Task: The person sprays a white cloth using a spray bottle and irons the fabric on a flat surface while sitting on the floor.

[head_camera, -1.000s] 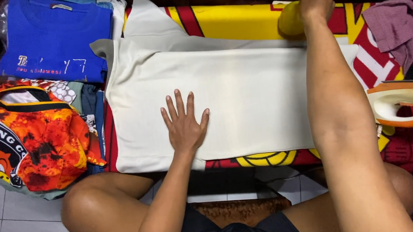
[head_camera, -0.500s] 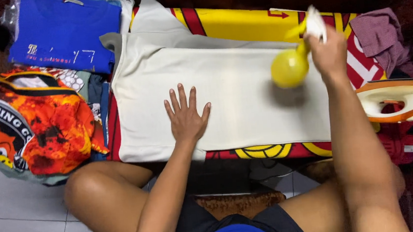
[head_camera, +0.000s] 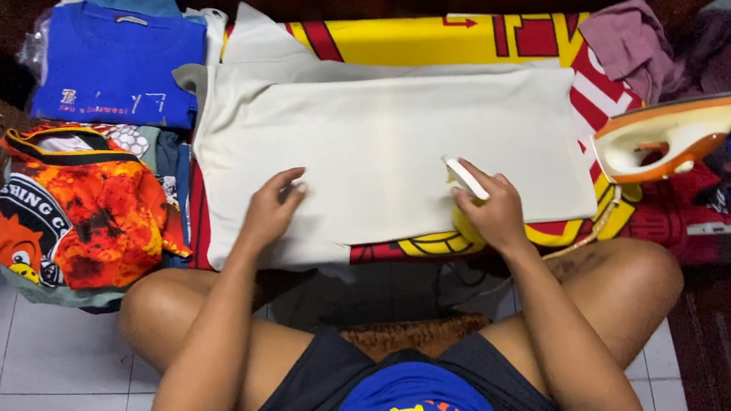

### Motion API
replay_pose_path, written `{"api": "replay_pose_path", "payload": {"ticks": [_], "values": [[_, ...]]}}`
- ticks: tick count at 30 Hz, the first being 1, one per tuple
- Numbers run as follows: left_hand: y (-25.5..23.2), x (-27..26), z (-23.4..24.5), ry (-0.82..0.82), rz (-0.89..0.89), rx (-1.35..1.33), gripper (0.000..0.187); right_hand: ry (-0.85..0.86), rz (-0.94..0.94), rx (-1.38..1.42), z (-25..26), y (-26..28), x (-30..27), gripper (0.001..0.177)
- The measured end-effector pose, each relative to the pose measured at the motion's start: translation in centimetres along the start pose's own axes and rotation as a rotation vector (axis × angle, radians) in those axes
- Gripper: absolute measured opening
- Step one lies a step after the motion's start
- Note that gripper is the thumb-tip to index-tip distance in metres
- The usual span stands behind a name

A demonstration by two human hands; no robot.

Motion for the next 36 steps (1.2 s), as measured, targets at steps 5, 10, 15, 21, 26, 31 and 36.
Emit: {"api": "replay_pose_path", "payload": {"ticks": [5, 10, 15, 21, 26, 31, 36], "values": [[-4.1, -4.8, 7.3, -0.172, 0.149, -0.139, 0.037, 0.158, 0.039, -0.345, -4.1, -0.2, 0.8, 0.044], [-1.9, -7.7, 12.9, -0.554, 0.116, -0.162, 0.019, 0.241, 0.132, -0.277, -6.0, 3.2, -1.6, 0.042], [-2.7, -7.4, 12.8, -0.685, 0.099, -0.205, 0.015, 0.391, 0.176, -0.141, -9.2, 9.2, -5.0, 0.042], [-7.3, -5.9, 9.8, -0.601, 0.066, -0.163, 0.014, 0.54, 0.176, -0.015, -13.7, 13.0, -7.4, 0.035], [-9.6, -5.7, 9.0, -0.538, 0.069, -0.121, 0.015, 0.521, 0.315, -0.009, -13.9, 14.2, -8.5, 0.046], [-10.1, -6.6, 9.3, -0.531, 0.079, -0.111, 0.015, 0.397, 0.251, -0.076, -10.8, 10.6, -7.7, 0.039], [-9.2, -6.2, 8.8, -0.521, 0.104, -0.131, 0.015, 0.326, 0.06, -0.144, -5.8, 7.5, -6.5, 0.031]]}}
Point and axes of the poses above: each hand's wrist, its own x-axis towards the middle knuckle, its own z-axis out of the back of the hand, y = z × x, the point moved 10 cm from there along x, towards the middle knuckle, and after that the axes turned 8 degrees about -z, right-handed, at the moved point
